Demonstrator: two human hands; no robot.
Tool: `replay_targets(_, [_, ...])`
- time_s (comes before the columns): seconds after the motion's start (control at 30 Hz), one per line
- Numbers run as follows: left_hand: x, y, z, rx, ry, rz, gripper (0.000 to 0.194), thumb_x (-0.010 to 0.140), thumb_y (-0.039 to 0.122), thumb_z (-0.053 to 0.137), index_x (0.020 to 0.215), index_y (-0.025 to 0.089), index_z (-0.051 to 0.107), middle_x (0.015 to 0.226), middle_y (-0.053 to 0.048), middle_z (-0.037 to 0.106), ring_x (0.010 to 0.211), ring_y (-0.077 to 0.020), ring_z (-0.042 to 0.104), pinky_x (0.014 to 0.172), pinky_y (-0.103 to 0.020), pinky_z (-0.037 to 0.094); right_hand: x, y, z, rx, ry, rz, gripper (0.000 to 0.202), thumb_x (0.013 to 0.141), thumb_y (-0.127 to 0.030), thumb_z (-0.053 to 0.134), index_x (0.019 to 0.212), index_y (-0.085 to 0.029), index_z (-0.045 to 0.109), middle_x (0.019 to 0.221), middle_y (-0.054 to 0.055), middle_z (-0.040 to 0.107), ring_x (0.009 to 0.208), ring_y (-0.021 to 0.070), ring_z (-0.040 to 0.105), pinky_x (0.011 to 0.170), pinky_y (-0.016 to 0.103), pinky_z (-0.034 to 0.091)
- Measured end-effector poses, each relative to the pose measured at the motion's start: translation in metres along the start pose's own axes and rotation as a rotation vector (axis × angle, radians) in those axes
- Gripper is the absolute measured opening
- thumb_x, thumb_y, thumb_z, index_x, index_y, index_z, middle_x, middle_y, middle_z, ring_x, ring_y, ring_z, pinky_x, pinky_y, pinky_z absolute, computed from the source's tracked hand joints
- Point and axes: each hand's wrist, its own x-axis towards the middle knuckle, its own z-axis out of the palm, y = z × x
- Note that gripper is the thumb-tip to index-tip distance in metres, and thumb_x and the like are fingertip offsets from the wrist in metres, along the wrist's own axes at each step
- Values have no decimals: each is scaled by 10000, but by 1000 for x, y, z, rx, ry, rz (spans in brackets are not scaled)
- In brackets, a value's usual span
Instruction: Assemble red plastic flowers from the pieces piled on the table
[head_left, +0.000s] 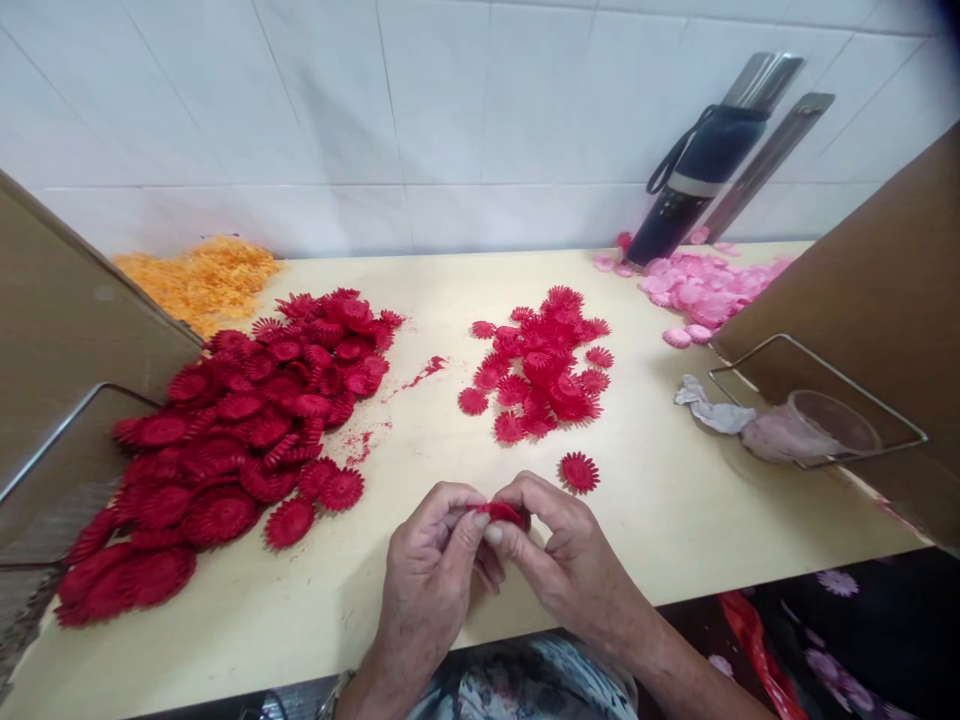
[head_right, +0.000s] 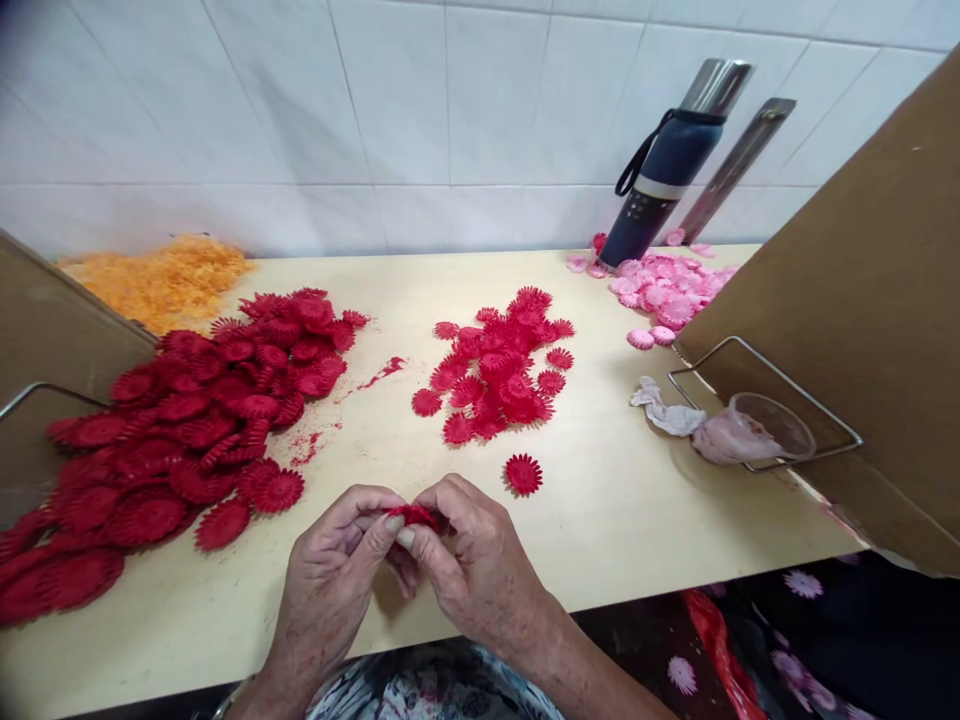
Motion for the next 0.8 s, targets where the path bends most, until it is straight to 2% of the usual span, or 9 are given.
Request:
replay_targets(0.1, [0,2,0,-15,-61,-18,148,790,306,552,737,168,546,455,34,558,382,-120,529,394,-219,452,-2,1,0,43,30,-18,167,854,-213,509,707,-155,561,646,-10,520,604,97,512,582,215,398])
replay_targets(0.23, [-2,0,-3,4,-86,-9,161,779,314,582,741,157,572,502,24,563,422,-102,520,425,-201,437,-3,1,-1,68,23,-12,216,875,-218,450,692,-154,546,641,-7,527,583,90,514,557,204,394])
replay_targets(0.47, [-2,0,-3,-44,-177,-23,207,775,351,598,777,144,593,563,-1,566,475,-109,525,464,-213,444,-2,-1,-2,-116,91,-5,293,861,-230,417,573,-182,387,535,-36,422,487,78,415,475,205,311])
replay_targets(0.6, [-2,-1,1,-139,-228,-67,230,736,362,643,790,146,585,562,7,559,448,-106,517,428,-214,436,-1,-1,-2,-105,97,-22,316,873,-245,396,566,-191,342,521,-42,395,466,73,399,460,203,299])
replay_targets(0.73, [-2,-3,2,-221,-159,-132,208,743,341,642,709,156,554,471,27,538,382,-88,482,385,-188,395,-2,1,-2,10,53,5,361,886,-320,402,557,-197,320,510,-47,367,459,76,389,458,210,302])
replay_targets(0.8, [-1,-2,2,-241,-114,-148,220,741,339,645,674,155,544,454,28,537,361,-80,469,370,-177,375,-2,2,-4,70,26,21,334,881,-334,426,584,-188,385,535,-37,419,488,86,429,487,216,340])
